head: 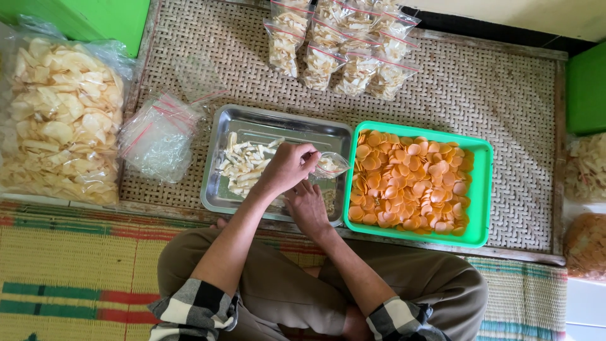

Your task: The person sits on a mat and packs dried fruit slices from a green tray and a metal tray into small plastic bags. They use both hands to pick up the slices and place them into the bags, which are then set aside.

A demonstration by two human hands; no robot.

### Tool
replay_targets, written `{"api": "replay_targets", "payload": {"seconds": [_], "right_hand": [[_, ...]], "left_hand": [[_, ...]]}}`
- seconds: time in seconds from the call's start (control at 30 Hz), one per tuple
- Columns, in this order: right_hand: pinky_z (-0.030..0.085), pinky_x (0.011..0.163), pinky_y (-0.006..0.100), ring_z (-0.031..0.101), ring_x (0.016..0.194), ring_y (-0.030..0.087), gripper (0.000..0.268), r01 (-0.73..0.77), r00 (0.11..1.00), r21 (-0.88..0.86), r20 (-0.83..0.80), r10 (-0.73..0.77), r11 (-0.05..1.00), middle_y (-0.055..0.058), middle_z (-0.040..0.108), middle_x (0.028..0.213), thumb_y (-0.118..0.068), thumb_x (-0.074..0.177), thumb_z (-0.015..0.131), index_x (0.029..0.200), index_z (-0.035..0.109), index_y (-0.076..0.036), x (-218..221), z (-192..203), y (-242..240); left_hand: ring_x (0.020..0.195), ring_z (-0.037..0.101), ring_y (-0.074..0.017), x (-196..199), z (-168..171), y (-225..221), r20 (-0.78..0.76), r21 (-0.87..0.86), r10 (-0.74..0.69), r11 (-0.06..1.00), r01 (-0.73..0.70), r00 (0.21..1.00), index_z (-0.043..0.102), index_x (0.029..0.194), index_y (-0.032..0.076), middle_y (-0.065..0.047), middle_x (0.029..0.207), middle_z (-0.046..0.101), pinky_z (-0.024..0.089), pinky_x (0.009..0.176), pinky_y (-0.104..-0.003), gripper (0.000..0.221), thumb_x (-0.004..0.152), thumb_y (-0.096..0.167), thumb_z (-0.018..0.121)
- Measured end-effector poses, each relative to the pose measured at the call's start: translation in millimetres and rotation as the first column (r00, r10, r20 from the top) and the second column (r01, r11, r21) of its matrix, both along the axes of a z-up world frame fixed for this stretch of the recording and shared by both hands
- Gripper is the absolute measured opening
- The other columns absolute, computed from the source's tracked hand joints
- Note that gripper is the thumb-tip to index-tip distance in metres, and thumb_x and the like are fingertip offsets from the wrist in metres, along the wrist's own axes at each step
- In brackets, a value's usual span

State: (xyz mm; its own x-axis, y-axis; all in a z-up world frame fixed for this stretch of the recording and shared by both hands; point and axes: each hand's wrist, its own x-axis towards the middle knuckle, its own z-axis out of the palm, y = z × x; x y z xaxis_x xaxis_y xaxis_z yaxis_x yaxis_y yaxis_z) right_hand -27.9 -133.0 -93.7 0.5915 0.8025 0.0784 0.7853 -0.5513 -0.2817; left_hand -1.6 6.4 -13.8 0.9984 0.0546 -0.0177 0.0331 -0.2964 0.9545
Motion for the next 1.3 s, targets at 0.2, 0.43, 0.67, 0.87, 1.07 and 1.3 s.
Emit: {"api": "replay_targets", "payload": {"seconds": [0.2, 0.43, 0.67, 0.87, 1.07, 1.3], "right_hand": [[0.048, 0.080, 0.040, 0.059, 0.101, 0.026, 0.017, -0.002, 1.000, -0.044, 0.029, 0.003, 0.999, 0.004, 0.064, 0.100, -0.025, 0.086, 0.078, 0.100, 0.073, -0.017, 4, -9, -3], [0.048, 0.079, 0.041, 0.059, 0.101, 0.027, 0.014, -0.010, 1.000, 0.046, -0.020, 0.011, 0.999, 0.005, 0.060, 0.097, -0.027, 0.093, 0.068, 0.094, 0.068, -0.013, 5, -17, -14], [0.055, 0.075, 0.043, 0.066, 0.090, 0.034, 0.008, 0.000, 0.937, 0.313, -0.333, 0.110, 0.950, 0.009, 0.063, 0.087, -0.017, 0.092, 0.074, 0.093, 0.072, -0.010, 40, 49, -62], [0.053, 0.078, 0.039, 0.063, 0.089, 0.030, 0.006, 0.146, 0.974, 0.402, -0.219, -0.059, 0.904, 0.007, 0.064, 0.092, -0.017, 0.095, 0.077, 0.096, 0.074, -0.012, 82, 104, -83], [0.048, 0.080, 0.039, 0.058, 0.104, 0.028, 0.007, 0.114, 0.981, 0.276, 0.121, -0.152, 0.954, 0.004, 0.060, 0.109, -0.021, 0.093, 0.076, 0.093, 0.073, -0.015, 87, 86, -67], [0.047, 0.082, 0.038, 0.060, 0.111, 0.025, 0.015, 0.169, 0.983, 0.206, 0.039, -0.180, 0.964, 0.003, 0.065, 0.113, -0.029, 0.105, 0.064, 0.102, 0.074, -0.018, 84, 84, -65]], "left_hand": [[0.048, 0.068, -0.0192, 0, 0, 0, 0.007, -0.008, 0.012, 1.000, -0.012, 1.000, 0.072, 0.094, -0.005, -0.020, 0.066, 0.071, 0.055, 0.048, -0.029, 0.018, 0.098, 0.009, 0.062], [0.048, 0.068, -0.0193, -1, 0, 0, -0.012, -0.009, 0.016, 1.000, -0.016, 1.000, 0.072, 0.095, -0.005, -0.019, 0.066, 0.071, 0.055, 0.049, -0.030, 0.020, 0.098, 0.013, 0.062], [0.048, 0.068, -0.0191, 2, -27, 1, 0.005, 0.020, 0.024, 1.000, -0.024, 1.000, 0.073, 0.094, -0.004, -0.018, 0.065, 0.071, 0.054, 0.047, -0.029, 0.020, 0.098, 0.013, 0.064], [0.048, 0.069, -0.0200, 3, -25, 0, 0.043, 0.059, 0.011, 0.998, -0.014, 0.999, 0.072, 0.092, -0.003, -0.016, 0.062, 0.070, 0.054, 0.047, -0.029, 0.018, 0.098, 0.012, 0.064], [0.047, 0.068, -0.0168, 1, -12, -1, 0.042, 0.060, 0.011, 0.998, -0.013, 0.999, 0.073, 0.093, -0.002, -0.014, 0.061, 0.070, 0.053, 0.047, -0.026, 0.017, 0.098, 0.010, 0.063], [0.048, 0.067, -0.0171, -1, 2, -1, 0.022, 0.087, -0.025, 0.996, 0.023, 0.999, 0.073, 0.094, -0.005, -0.016, 0.065, 0.071, 0.052, 0.047, -0.024, 0.019, 0.100, 0.008, 0.061]]}}
